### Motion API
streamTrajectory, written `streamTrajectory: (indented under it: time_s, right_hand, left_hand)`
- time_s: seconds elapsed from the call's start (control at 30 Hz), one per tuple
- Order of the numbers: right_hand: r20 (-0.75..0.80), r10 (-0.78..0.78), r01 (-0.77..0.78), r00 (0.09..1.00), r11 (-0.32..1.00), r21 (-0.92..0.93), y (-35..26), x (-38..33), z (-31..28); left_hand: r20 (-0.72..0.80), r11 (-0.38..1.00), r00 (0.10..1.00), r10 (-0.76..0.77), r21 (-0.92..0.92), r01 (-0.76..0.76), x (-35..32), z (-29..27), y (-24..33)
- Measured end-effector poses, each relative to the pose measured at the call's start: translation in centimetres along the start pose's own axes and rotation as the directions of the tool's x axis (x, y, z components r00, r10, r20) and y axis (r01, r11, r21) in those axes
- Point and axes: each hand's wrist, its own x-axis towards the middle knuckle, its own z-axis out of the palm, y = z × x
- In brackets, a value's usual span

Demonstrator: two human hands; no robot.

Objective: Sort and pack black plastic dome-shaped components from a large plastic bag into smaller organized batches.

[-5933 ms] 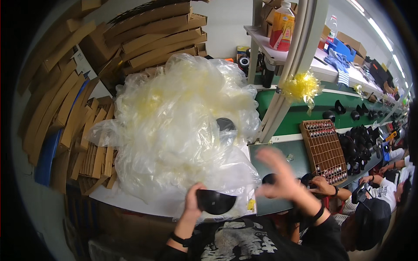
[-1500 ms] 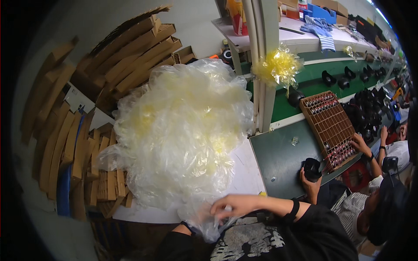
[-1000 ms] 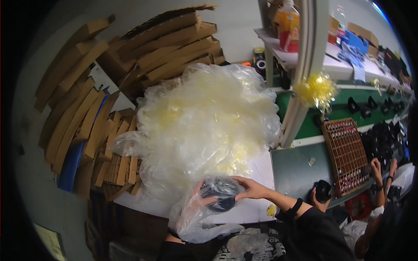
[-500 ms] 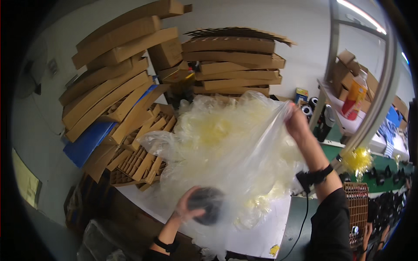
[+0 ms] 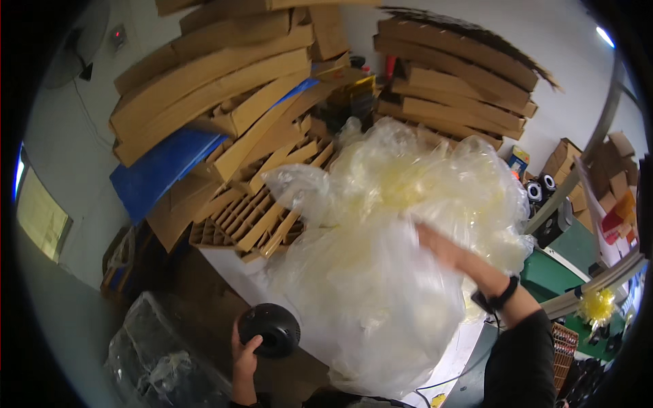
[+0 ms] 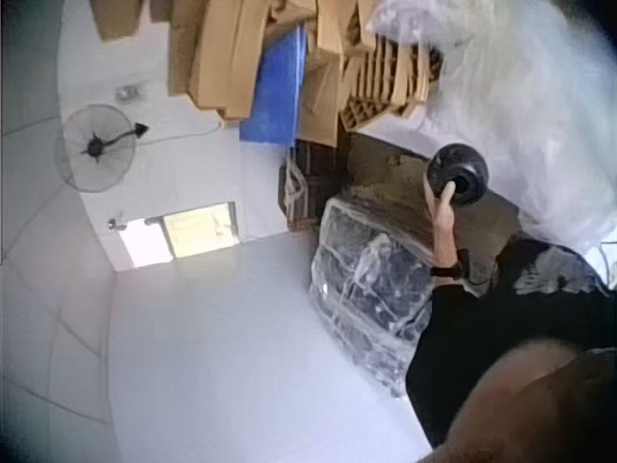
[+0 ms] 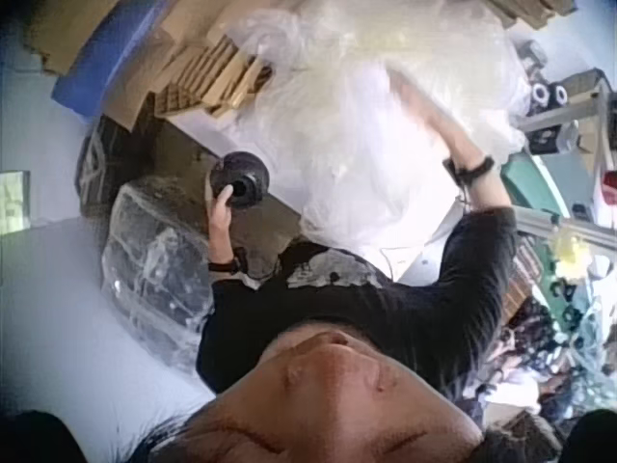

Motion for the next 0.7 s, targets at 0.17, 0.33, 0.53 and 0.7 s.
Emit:
streamTrajectory:
  time_s: [0.17,0.33,0.53,0.7]
  right_hand:
    - [0.728,-0.115,0.445,0.675,0.851,-0.278,-12.2,-5.4,11.3]
    - [0.379,-0.442,0.555,0.813,0.784,-0.277,-5.9,-12.7,29.5]
    - [0.728,0.007,-0.056,0.686,0.997,0.044,-2.8,-11.1,29.1]
    - [-0.028,0.068,-0.072,0.997,0.819,-0.569,12.0,-4.0,14.6]
  left_hand:
    - [-0.139,0.982,0.99,-0.009,0.187,0.035,-1.0,-2.7,0.7]
    - [-0.09,0.989,0.994,-0.064,0.126,0.075,-0.5,-1.3,-0.5]
    - [-0.086,0.988,0.99,-0.115,0.093,0.123,-1.8,-2.4,-1.0]
    - [-0.066,0.987,0.989,-0.133,0.086,0.139,-1.3,-1.5,-2.3]
